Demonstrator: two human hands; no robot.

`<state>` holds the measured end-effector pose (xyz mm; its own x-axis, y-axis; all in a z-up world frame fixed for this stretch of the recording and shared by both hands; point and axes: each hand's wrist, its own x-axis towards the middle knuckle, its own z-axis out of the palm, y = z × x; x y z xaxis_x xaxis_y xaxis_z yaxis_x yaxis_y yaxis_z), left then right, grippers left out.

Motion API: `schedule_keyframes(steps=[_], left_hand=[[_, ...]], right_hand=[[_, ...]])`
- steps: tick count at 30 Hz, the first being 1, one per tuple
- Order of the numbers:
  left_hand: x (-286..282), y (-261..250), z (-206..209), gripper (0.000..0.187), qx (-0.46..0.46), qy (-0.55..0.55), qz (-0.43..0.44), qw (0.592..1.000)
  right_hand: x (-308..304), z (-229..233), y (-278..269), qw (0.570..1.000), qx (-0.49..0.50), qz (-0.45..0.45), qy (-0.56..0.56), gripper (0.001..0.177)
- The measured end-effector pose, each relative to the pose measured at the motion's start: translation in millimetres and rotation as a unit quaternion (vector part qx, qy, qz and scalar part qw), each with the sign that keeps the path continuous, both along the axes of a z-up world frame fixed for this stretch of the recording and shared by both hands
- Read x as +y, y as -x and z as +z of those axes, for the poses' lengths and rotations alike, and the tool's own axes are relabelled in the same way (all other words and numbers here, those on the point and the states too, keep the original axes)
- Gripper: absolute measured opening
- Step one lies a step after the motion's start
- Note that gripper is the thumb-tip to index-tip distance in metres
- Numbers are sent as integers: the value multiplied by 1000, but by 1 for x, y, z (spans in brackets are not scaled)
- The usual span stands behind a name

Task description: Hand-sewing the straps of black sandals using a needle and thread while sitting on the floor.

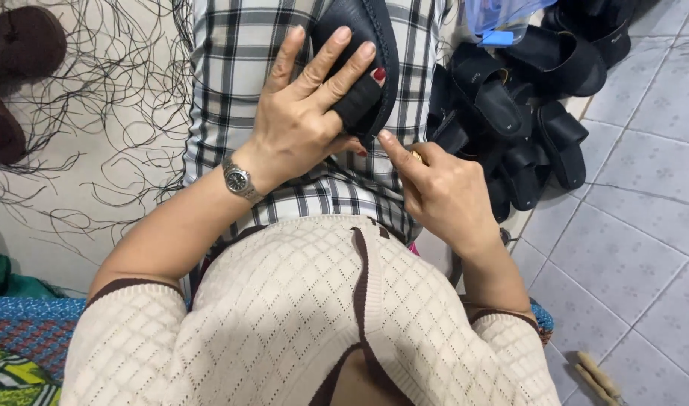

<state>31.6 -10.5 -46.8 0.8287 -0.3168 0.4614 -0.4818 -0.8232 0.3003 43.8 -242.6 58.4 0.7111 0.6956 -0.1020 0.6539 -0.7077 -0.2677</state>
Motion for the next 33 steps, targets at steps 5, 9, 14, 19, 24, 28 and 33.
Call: schedule_keyframes(steps=[5,9,14,19,24,28,33], left_hand=[[0,-3,-6,52,-1,25,-14,1000],[0,-5,-4,57,-11,16,-15,1000],[-1,-2,-2,46,-57,10,-3,998],[1,34,-25,32,-137,145,39,979],[12,56,49,36,365,564,-100,734],[4,56,36,22,458,659,-89,590],[-13,46,47,18,369,603,88,702]], right_hand=[[12,3,-5,988,92,-41,-121,42],[23,13,-6,991,76,-32,-108,37],[27,21,-2,991,49,-21,-126,30],[6,5,11,988,35,-40,-143,25],[6,-7,19,994,-79,-13,-75,17],[0,-12,16,993,-17,-36,-115,18],[1,-12,7,990,6,-19,-136,20]])
